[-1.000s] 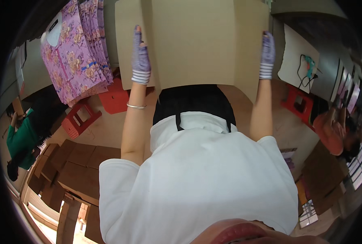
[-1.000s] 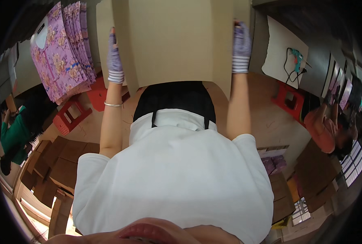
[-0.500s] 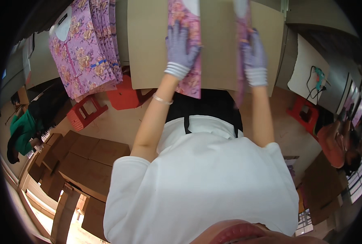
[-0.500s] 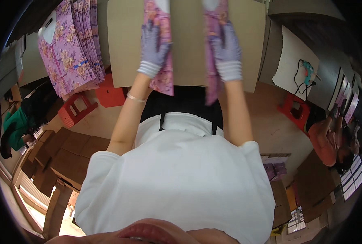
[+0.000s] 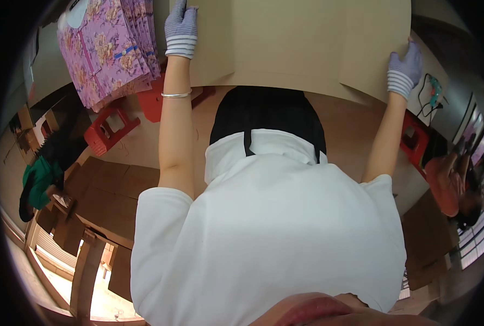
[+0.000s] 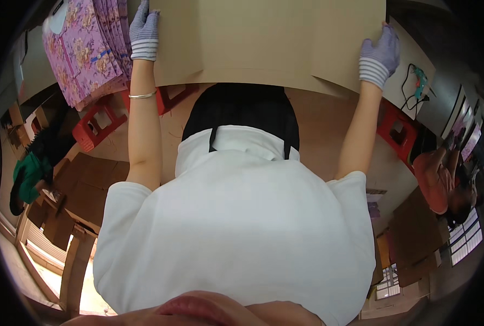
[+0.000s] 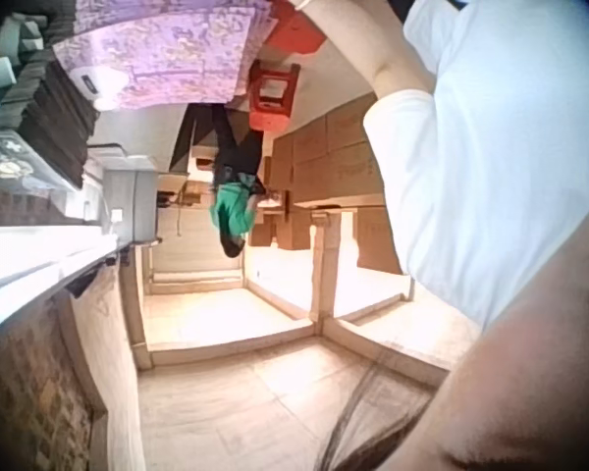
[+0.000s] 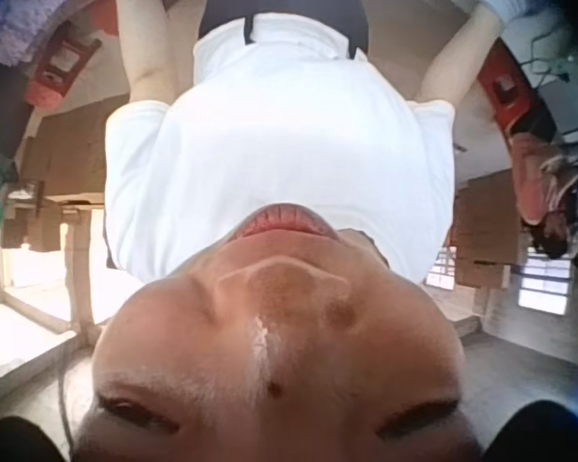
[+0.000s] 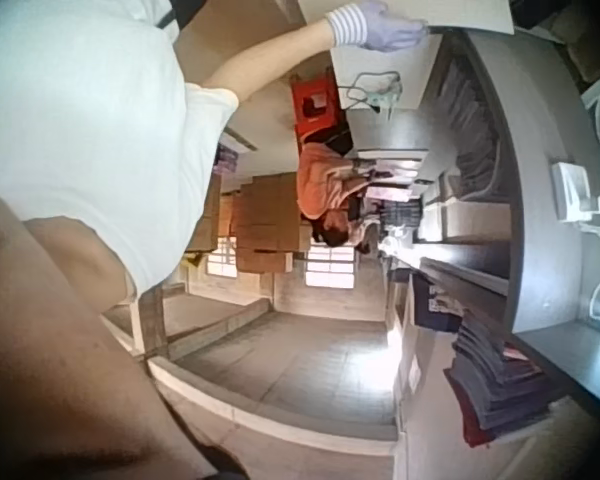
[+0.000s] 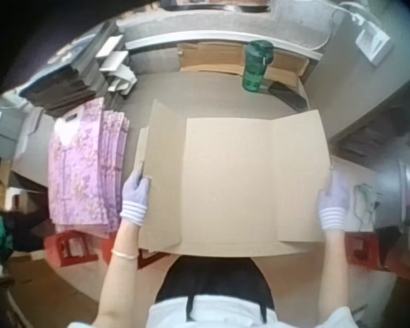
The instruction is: The person folds a pink floral-patterned garment on a cardboard board, smoothing it flat, folding it in half, and stacking it with other folded garments. The process is repeated for multiple identical garments throughout the clip.
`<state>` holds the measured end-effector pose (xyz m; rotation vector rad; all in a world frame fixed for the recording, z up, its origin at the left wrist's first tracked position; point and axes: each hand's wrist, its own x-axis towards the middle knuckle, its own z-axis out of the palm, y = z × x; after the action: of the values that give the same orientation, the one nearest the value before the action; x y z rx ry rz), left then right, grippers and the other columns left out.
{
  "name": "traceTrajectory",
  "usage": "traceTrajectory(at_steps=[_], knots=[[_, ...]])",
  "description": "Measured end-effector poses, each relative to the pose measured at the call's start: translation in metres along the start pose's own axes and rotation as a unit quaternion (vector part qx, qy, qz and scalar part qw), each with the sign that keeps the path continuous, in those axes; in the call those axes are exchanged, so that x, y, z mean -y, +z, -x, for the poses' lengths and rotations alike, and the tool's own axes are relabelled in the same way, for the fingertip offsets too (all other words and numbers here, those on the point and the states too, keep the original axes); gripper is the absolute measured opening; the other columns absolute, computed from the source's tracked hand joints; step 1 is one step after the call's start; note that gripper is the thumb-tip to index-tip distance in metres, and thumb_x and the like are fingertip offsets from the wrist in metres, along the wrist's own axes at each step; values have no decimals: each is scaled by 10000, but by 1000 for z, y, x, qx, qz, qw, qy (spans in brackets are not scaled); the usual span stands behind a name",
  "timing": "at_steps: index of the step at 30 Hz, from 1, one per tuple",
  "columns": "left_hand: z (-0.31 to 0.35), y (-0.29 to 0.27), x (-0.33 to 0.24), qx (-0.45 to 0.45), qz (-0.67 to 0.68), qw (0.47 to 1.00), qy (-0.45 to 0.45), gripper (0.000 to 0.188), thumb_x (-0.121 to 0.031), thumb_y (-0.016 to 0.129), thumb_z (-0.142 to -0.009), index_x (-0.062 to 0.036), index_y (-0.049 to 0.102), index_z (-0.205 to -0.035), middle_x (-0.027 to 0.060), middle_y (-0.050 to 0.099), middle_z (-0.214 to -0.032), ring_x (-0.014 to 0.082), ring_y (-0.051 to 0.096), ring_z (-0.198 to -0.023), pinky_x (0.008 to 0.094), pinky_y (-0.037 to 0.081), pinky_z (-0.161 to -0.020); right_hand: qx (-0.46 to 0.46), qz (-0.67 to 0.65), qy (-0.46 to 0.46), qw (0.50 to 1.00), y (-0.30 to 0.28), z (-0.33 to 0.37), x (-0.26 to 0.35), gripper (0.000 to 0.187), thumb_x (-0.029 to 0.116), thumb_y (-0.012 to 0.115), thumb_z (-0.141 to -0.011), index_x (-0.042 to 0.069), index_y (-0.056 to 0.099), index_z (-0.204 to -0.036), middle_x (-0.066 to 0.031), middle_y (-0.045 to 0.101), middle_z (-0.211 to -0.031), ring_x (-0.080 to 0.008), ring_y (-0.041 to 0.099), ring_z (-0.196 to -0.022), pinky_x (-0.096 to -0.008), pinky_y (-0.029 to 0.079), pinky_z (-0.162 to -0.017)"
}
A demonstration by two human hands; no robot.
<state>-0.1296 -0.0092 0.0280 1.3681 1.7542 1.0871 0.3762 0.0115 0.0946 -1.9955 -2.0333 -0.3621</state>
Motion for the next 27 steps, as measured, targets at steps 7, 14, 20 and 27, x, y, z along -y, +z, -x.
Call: traceTrajectory(at_steps=[7, 14, 20, 27], knots=[[16, 51, -47, -3, 36, 965, 260, 555, -320, 410, -1023, 11, 369, -1467, 186, 354, -1529, 287, 312, -1432, 381, 223, -1181, 373, -492, 33, 786, 44, 108, 122, 346, 195, 622, -950, 14, 610, -1245, -110, 686, -1168, -202, 643, -1086, -314, 482, -973], [54, 127, -36, 91, -276, 917, 273, 662, -432, 502, -915, -112, 386, -1483, 201, 195, -1598, 435, 161, -1468, 607, 124, -1166, 319, -645, 146, 679, 42, 106, 164, 389, 339, 657, -944, -6, 664, -1124, -85, 715, -995, -154, 666, -922, -274, 510, -850], [76, 128, -39, 130, -325, 891, 288, 724, -368, 616, -793, -111, 436, -1445, 199, 219, -1587, 456, 163, -1459, 652, 111, -1150, 329, -428, 110, 834, 74, 100, 156, 258, 187, 734, -846, 52, 685, -1060, -53, 716, -956, -138, 667, -876, -272, 525, -827], [107, 113, -22, 194, -340, 872, 293, 706, -351, 654, -756, -116, 487, -1400, 157, 250, -1583, 424, 161, -1469, 656, 84, -1156, 322, -360, 115, 868, 85, 101, 162, 276, 229, 778, -785, 107, 700, -1020, -36, 727, -913, -158, 677, -851, -298, 536, -820]])
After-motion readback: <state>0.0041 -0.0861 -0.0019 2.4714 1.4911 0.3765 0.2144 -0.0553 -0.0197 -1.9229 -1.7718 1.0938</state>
